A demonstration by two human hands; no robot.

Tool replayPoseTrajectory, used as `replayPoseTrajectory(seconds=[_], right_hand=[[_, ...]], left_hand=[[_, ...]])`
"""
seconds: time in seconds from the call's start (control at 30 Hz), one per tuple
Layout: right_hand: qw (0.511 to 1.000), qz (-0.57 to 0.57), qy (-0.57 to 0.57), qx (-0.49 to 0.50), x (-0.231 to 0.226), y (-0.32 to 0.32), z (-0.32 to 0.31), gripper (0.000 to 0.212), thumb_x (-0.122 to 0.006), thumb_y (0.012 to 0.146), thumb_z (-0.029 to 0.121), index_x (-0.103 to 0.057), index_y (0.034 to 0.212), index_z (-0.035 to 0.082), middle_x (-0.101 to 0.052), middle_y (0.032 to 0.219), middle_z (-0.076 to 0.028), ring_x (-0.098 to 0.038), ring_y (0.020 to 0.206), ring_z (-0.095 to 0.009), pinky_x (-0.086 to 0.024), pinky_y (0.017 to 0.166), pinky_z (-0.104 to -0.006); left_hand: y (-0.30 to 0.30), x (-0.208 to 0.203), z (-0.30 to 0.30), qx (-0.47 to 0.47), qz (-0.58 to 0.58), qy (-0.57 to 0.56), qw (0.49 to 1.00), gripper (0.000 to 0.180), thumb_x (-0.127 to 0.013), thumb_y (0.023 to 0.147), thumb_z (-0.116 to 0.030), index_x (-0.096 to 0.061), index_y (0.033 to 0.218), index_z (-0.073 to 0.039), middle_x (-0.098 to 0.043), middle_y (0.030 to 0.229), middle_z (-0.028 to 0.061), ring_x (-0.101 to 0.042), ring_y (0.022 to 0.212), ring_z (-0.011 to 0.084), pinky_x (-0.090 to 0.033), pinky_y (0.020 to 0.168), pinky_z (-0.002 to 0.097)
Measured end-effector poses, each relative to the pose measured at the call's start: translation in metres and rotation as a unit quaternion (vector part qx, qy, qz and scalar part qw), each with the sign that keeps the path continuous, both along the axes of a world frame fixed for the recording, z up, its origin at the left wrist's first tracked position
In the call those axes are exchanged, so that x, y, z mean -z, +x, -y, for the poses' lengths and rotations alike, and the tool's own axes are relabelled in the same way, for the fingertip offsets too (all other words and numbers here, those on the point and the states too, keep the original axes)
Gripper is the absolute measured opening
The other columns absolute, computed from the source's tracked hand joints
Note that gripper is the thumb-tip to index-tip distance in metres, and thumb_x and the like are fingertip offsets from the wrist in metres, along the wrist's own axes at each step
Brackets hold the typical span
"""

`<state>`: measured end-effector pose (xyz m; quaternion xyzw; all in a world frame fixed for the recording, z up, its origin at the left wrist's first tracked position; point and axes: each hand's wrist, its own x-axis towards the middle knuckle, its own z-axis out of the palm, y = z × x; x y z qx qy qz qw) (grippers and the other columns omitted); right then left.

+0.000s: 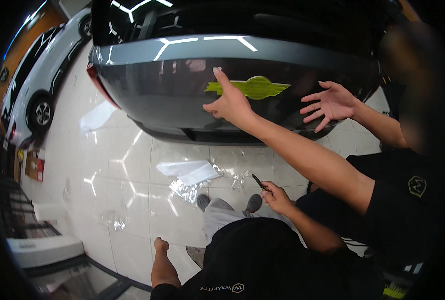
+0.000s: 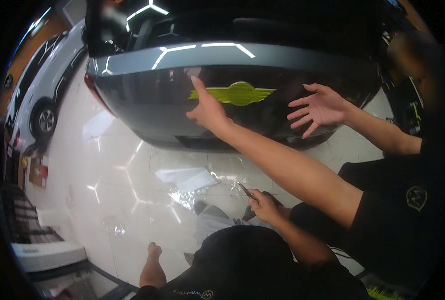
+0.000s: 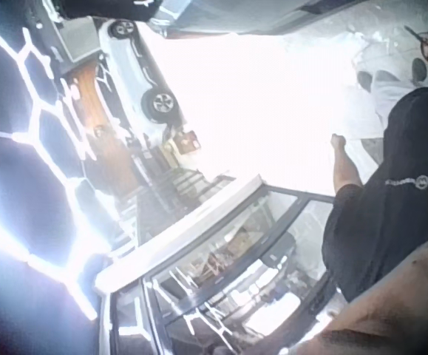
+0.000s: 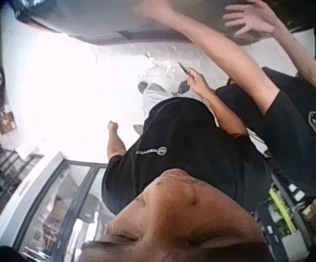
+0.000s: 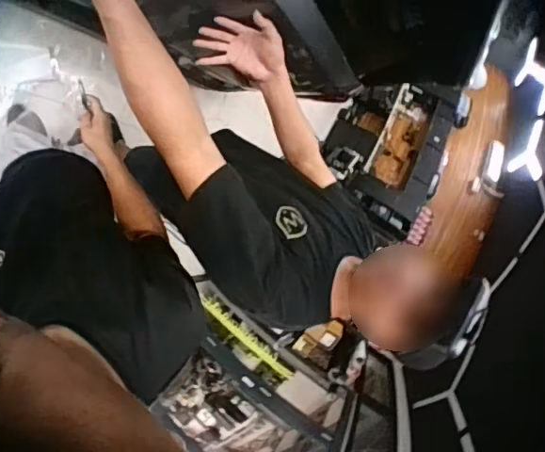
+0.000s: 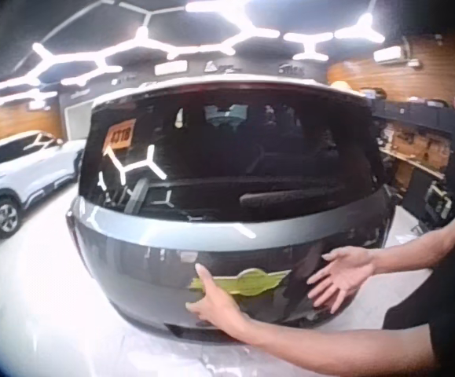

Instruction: The person applies a bright green wing-shaped vinyl decal to the rear trunk of a dark gray car. They use a utility knife to cut the vinyl around the decal's shape and a squeegee tool to smooth the surface and remove air bubbles. The person carefully peels away the excess vinyl material to reveal the final decal.

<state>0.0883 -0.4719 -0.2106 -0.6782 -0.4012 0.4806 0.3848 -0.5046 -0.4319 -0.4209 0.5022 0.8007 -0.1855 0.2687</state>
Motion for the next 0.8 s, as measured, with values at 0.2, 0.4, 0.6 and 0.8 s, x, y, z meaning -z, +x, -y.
replayPoseTrajectory(seconds=[0.2, 0.4, 0.6, 0.8], right_hand=[[0.994, 0.074, 0.006, -0.076, -0.024, 0.001, -0.022, 0.035, -0.051, 0.094, 0.012, -0.050, 0.126, 0.001, -0.064, 0.088, -0.014, -0.063, 0.075, -0.022, -0.050, 0.070, -0.0338], [0.982, 0.134, 0.089, -0.097, -0.051, -0.033, -0.051, 0.032, -0.053, 0.093, 0.013, -0.053, 0.123, 0.000, -0.064, 0.096, -0.022, -0.063, 0.087, -0.037, -0.049, 0.077, -0.0386], [0.965, 0.177, 0.172, -0.091, -0.088, -0.049, -0.084, 0.029, -0.055, 0.093, 0.012, -0.055, 0.119, 0.000, -0.064, 0.100, -0.023, -0.063, 0.092, -0.038, -0.049, 0.080, -0.0403], [0.970, 0.183, 0.156, 0.021, -0.106, -0.032, -0.076, 0.028, -0.055, 0.092, 0.012, -0.057, 0.116, -0.001, -0.064, 0.097, -0.021, -0.064, 0.086, -0.035, -0.050, 0.077, -0.0368]], left_hand=[[0.032, -0.033, 0.047, -0.107, -0.036, -0.008, 0.994, 0.019, -0.064, 0.078, -0.013, -0.067, 0.091, 0.000, -0.068, 0.100, 0.0223, -0.066, 0.096, 0.0363, -0.053, 0.083, 0.0422], [0.145, -0.020, -0.078, 0.077, 0.228, 0.255, 0.936, 0.026, -0.062, 0.081, -0.014, -0.066, 0.099, 0.004, -0.067, 0.097, 0.0246, -0.064, 0.093, 0.0389, -0.050, 0.083, 0.0444], [0.375, -0.248, -0.226, 0.254, 0.424, 0.515, 0.700, 0.031, -0.063, 0.086, -0.008, -0.059, 0.115, -0.001, -0.057, 0.116, 0.0200, -0.054, 0.109, 0.0377, -0.043, 0.096, 0.0430], [0.473, -0.343, -0.286, 0.402, 0.336, 0.624, 0.580, 0.042, -0.064, 0.083, -0.011, -0.056, 0.122, 0.000, -0.054, 0.123, 0.0149, -0.051, 0.114, 0.0337, -0.039, 0.098, 0.0443]])
